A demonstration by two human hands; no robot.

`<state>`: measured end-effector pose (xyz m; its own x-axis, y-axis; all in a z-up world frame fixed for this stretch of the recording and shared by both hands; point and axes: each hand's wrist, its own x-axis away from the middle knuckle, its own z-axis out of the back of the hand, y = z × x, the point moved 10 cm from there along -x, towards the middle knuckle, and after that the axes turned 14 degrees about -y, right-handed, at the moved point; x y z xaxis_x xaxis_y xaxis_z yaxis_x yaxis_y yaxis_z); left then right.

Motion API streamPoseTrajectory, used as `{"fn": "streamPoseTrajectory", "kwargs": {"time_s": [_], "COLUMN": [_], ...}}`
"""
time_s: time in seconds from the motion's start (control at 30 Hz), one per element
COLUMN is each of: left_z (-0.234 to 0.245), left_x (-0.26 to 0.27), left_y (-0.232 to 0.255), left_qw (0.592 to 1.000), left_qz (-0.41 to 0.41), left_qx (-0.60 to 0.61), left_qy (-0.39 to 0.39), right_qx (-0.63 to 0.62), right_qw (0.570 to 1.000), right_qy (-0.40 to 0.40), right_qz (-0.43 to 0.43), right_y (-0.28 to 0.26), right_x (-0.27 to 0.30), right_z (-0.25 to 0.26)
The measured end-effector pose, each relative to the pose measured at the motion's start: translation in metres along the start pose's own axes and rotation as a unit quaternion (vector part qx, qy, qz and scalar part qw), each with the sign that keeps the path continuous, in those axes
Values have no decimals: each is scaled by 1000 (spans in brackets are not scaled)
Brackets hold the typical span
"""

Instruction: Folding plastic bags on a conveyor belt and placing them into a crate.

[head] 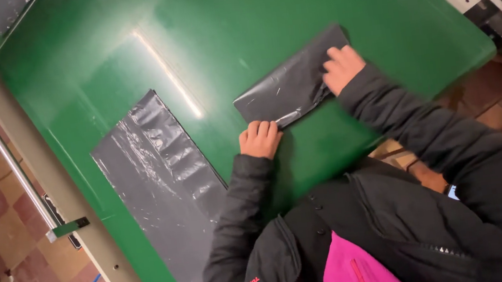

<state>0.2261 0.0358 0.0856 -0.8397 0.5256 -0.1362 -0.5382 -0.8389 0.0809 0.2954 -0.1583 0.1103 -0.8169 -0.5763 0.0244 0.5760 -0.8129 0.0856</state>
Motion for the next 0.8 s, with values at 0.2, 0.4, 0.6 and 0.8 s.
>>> {"fn": "streamPoseTrajectory", "kwargs": {"time_s": [0.2,0.4,0.6,0.8], "left_z": [-39,-95,-103,-59], "left_x": [-34,-82,-92,-69], "left_y": [46,21,-25,-24], "left_qw": [957,817,893,912], "left_qz": [-154,-31,98,242], "left_qx": [159,503,428,332], "left_qy": [-190,-282,-97,-23], "right_qx": [-186,-657,-887,-650], "right_qw": [964,753,440,731], "right_qy": [-17,-9,-52,-165], "right_qz": [188,36,-129,-124], "right_y": [-104,-35,47,85], "right_x": [30,76,67,51], "right_z": [-75,-124,-249,-248]}}
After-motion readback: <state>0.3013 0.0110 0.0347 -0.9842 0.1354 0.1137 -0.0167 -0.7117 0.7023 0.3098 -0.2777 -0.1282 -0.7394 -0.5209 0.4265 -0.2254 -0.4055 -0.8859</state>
